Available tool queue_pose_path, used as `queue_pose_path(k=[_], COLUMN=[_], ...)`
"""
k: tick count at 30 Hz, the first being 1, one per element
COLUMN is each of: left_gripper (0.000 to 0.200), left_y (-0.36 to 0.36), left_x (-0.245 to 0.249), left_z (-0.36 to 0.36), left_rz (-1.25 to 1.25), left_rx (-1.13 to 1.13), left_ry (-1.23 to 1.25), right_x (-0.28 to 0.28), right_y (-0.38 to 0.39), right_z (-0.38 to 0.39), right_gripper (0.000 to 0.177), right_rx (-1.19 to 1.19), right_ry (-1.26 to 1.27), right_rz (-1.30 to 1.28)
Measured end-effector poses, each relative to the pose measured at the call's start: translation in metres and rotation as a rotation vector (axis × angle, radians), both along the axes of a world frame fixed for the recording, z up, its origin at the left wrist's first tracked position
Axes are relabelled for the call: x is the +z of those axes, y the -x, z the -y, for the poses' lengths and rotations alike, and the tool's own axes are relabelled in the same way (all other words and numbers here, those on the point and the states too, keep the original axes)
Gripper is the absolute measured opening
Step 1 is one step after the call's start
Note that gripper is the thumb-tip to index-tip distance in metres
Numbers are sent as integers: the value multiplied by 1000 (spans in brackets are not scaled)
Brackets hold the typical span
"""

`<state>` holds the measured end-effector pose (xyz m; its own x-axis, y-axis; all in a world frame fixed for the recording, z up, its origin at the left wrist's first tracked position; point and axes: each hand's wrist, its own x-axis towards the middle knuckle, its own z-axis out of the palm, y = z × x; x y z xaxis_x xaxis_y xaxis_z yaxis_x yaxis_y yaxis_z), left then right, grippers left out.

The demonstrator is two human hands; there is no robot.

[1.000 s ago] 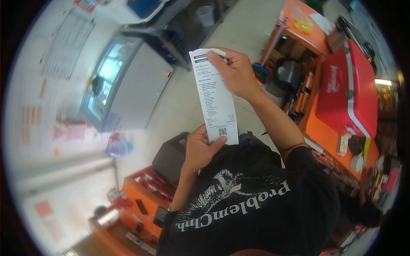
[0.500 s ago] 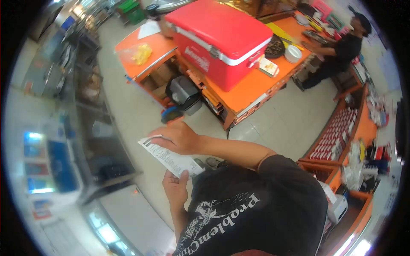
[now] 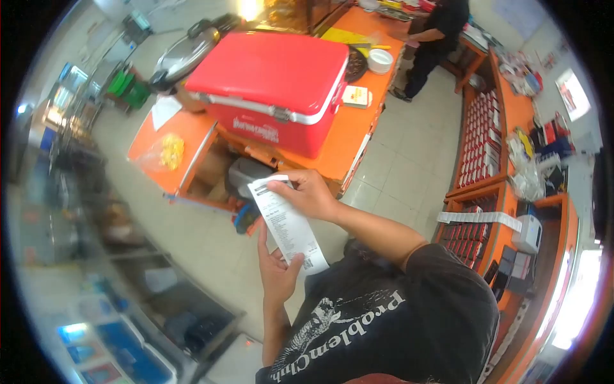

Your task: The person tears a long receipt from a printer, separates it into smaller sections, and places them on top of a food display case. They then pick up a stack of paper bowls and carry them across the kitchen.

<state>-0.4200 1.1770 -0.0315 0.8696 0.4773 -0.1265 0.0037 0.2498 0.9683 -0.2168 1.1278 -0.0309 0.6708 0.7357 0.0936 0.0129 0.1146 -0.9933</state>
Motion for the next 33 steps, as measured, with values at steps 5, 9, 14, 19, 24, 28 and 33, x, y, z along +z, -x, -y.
queue_pose_path(k=[5, 9, 14, 19, 24, 28, 33], left_gripper=[98, 79, 79, 83, 87, 93, 100], left_y=[-66, -140, -245, -355, -434, -486, -575], left_x=[-17, -22, -67, -58, -51, -52, -61], left_z=[12, 40, 110, 182, 213, 237, 235], left_rz=[89, 9, 20, 30, 53, 43, 98], left_rx=[-147, -459, -474, -566, -651, -718, -723], left_ry=[-61, -390, -464, -613, -729, -632, -637], right_x=[-7, -19, -45, -78, -70, -75, -61], right_y=[-53, -107, -172, -247, -321, -370, -458], right_z=[51, 104, 192, 258, 300, 321, 320], right_gripper=[29, 31, 57, 56, 38, 29, 28], right_rx=[-182, -299, -461, -592, -642, -673, -676], right_ry=[-42, -112, 29, 62, 115, 62, 92], right_rz=[-99, -166, -150, 35, 82, 72, 122])
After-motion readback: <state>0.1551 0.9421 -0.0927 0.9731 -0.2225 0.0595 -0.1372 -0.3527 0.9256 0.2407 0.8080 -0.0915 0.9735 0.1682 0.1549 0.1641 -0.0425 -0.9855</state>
